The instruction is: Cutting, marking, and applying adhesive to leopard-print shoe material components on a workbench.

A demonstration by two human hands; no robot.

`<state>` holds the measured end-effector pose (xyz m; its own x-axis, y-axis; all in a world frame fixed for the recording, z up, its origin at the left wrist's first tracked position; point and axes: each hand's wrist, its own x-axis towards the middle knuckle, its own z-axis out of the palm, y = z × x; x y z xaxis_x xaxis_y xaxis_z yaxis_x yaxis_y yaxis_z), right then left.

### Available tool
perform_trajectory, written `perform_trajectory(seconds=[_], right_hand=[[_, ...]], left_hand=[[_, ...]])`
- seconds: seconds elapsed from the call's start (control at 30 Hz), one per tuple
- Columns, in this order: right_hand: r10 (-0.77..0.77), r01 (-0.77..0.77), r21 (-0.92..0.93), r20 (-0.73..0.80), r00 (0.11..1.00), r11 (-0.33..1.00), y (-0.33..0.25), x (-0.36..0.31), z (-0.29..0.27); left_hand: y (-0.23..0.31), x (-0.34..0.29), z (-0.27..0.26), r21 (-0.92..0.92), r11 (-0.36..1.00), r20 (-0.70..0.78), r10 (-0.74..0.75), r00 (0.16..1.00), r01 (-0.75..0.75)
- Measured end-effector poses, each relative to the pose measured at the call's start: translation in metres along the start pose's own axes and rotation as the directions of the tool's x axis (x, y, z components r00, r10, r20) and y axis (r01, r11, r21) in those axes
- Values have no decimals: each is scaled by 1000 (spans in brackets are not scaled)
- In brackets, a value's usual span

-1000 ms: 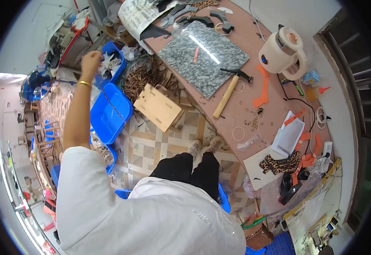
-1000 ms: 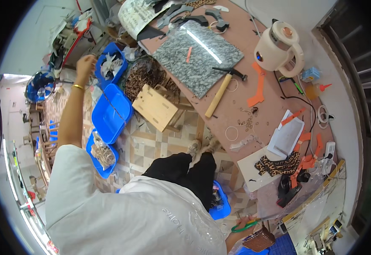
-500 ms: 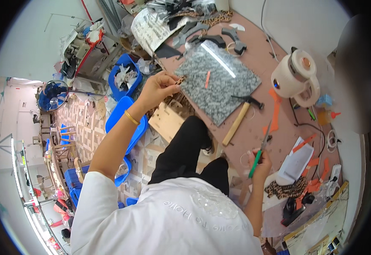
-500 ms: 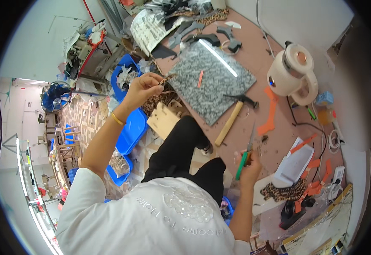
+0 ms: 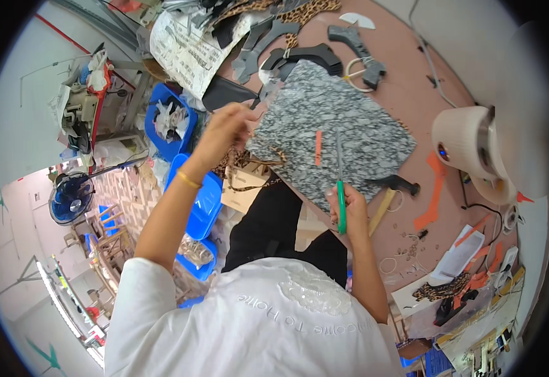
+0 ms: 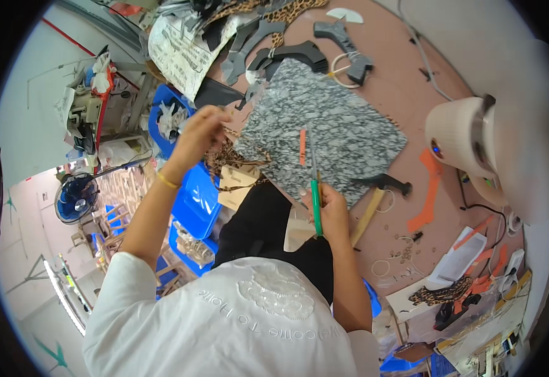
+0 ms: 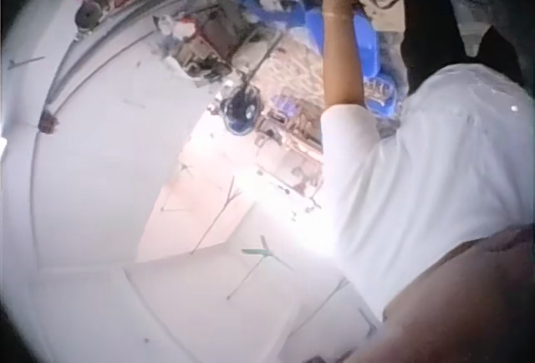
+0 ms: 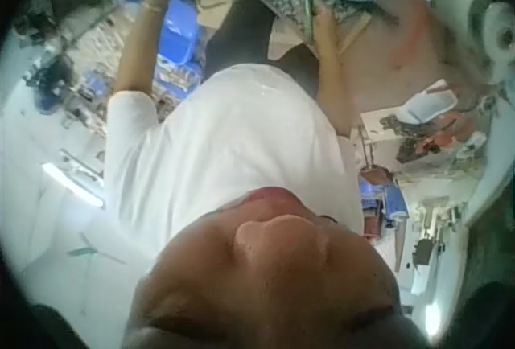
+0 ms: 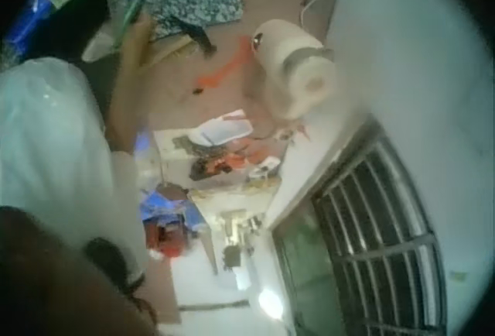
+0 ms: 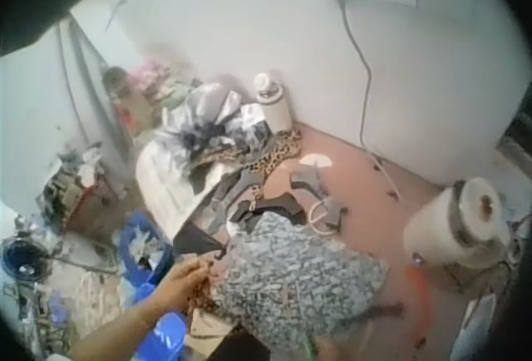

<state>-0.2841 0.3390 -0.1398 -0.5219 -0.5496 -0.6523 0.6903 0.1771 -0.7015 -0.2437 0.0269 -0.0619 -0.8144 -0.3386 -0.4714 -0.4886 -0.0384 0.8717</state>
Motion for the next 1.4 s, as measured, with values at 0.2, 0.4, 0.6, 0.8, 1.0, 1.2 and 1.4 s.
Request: perform_trajectory(seconds=[0.2, 0.4, 0.6, 0.8, 1.0, 1.2, 1.4], right_hand=[[-193, 123, 181, 454, 870, 976, 9, 15, 26], [-220, 41, 282, 639, 737, 958, 28, 27, 37], [-322, 109, 370, 581, 747, 922, 62, 39, 47], [-474, 237, 513, 399, 785, 825, 97, 50, 55], [-474, 419, 432, 21, 880, 799, 140, 60, 101], [-595, 272, -530, -732, 332, 803, 89, 79, 149], [-845, -40, -865, -497, 197, 499, 69, 156, 124]], left_hand=[[-13, 32, 14, -219, 966, 383, -46, 923, 139], [-4, 13, 23, -110, 987, 360, -71, 930, 118], [-15, 12, 36, 248, 963, 369, 9, 929, -108], [-48, 12, 38, 137, 967, 458, 129, 880, -213], [-81, 30, 9, 163, 891, 582, 259, 771, -423], [-99, 41, -82, -67, 975, 495, 215, 842, -210], [-89, 66, -216, -83, 877, 281, 476, 833, -473]])
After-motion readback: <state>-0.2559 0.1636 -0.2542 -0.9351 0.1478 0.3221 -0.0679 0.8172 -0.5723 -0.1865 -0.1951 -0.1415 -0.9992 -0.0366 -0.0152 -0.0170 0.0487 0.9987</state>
